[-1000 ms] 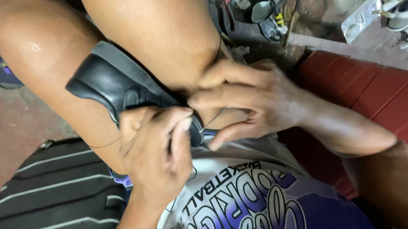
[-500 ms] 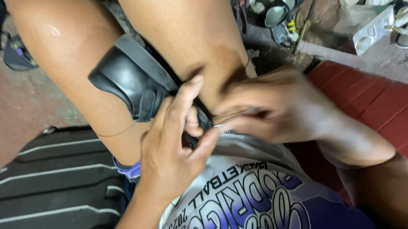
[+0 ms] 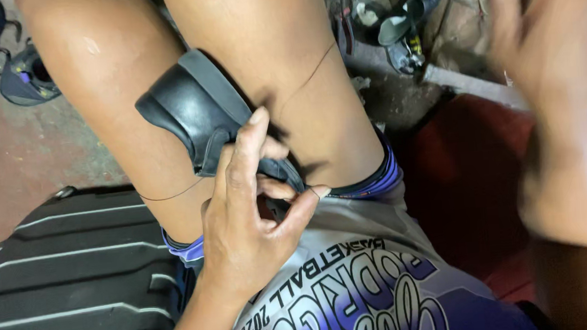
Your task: The person is sitting on the floor and sewing a black shoe using a needle and thread. They repeatedly push the needle through the shoe's upper and pull the thread to secure the stitching.
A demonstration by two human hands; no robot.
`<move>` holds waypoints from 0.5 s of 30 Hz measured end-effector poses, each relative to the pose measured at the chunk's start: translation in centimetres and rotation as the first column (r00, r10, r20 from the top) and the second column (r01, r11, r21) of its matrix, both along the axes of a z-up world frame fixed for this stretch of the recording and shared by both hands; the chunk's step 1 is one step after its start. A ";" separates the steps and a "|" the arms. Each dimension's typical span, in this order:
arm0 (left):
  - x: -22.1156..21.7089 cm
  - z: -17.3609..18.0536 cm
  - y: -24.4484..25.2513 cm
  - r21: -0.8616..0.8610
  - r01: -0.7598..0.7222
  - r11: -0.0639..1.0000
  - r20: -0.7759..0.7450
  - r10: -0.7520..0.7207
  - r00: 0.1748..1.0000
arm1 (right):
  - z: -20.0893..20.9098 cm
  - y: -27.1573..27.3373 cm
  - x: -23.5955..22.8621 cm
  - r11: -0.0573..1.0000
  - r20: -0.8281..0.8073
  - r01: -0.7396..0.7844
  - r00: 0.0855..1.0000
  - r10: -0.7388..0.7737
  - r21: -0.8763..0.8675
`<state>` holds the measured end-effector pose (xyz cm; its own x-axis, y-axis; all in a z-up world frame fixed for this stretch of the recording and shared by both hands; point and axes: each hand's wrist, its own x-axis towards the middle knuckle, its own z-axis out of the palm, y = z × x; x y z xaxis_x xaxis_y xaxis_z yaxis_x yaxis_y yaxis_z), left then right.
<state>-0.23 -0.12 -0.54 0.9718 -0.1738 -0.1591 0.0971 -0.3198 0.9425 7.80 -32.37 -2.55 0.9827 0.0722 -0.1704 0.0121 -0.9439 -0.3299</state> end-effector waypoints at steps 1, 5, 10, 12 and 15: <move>0.0 0.2 0.0 -0.004 -0.001 1.000 -0.021 0.001 1.000 | 0.4 1.0 -1.0 0.993 -0.022 -0.113 0.993 0.112 -0.038; 0.5 0.7 -0.2 0.014 0.000 1.000 -0.036 0.001 0.999 | 0.7 8.2 -3.8 0.964 -0.539 -0.247 0.802 0.259 0.095; -0.6 0.9 0.1 0.067 -0.050 0.996 0.070 0.045 0.997 | -0.6 10.9 -5.2 0.695 0.040 -0.332 0.915 0.401 0.638; -1.9 0.7 0.6 0.158 -0.220 0.963 0.256 0.176 0.951 | -1.5 10.5 -5.4 0.597 -0.120 -0.118 0.932 0.343 0.794; -3.2 -0.3 2.9 0.331 -0.372 0.867 0.246 0.301 0.921 | -0.9 8.7 -5.0 0.346 -0.243 0.138 0.928 0.281 0.928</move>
<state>-3.43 2.78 -0.85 0.9780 0.2052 0.0364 0.1016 -0.6220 0.7764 2.78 -23.69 -3.46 0.8635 0.4539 -0.2198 -0.2329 -0.0277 -0.9721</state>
